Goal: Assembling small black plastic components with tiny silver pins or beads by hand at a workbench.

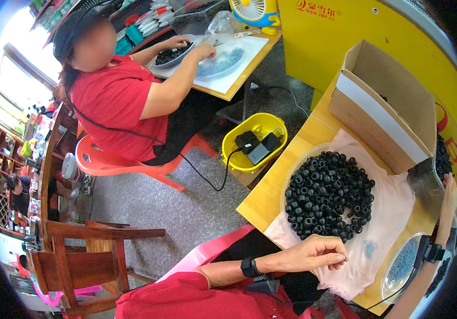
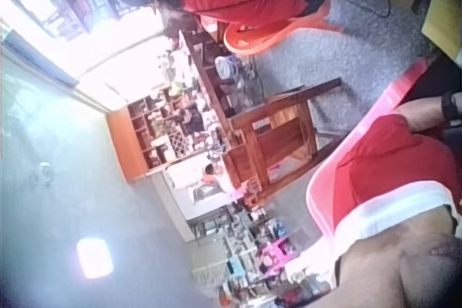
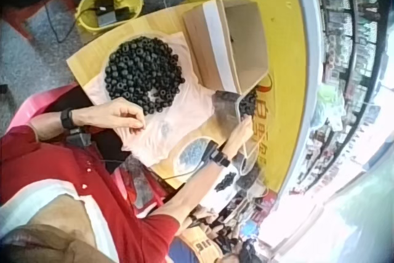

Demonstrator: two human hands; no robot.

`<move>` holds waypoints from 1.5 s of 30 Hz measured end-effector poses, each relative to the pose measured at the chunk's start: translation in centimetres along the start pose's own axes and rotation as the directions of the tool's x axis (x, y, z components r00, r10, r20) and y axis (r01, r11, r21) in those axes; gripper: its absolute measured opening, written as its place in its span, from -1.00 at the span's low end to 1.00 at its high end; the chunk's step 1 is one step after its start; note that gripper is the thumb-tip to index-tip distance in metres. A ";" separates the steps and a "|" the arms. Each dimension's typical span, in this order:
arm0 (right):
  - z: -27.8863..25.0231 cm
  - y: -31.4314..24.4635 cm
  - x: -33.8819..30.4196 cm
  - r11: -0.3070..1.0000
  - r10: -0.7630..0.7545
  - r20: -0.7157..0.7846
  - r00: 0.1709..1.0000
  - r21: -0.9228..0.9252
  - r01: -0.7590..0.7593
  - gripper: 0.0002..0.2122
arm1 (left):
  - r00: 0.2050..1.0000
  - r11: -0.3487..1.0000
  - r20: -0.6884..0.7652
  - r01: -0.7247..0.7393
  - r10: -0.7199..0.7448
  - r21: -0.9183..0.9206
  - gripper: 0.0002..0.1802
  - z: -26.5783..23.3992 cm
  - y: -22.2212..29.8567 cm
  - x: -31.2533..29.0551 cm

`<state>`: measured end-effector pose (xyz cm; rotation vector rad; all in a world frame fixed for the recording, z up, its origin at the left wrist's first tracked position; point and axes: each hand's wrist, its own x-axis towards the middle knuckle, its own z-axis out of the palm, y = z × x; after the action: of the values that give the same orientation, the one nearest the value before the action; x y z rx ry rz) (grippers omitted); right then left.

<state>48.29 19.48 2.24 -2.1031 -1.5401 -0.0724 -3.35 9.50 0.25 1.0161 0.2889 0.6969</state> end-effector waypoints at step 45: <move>2.9 -31.4 -19.3 0.967 -0.248 0.188 0.950 0.114 0.230 -0.86 | 0.995 0.997 -0.089 -0.059 0.054 -0.053 -0.83 -0.3 2.6 -2.3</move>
<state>12.50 10.58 5.12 -1.8908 -1.8768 0.1263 -6.23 9.11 2.10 0.9449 0.3162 0.7985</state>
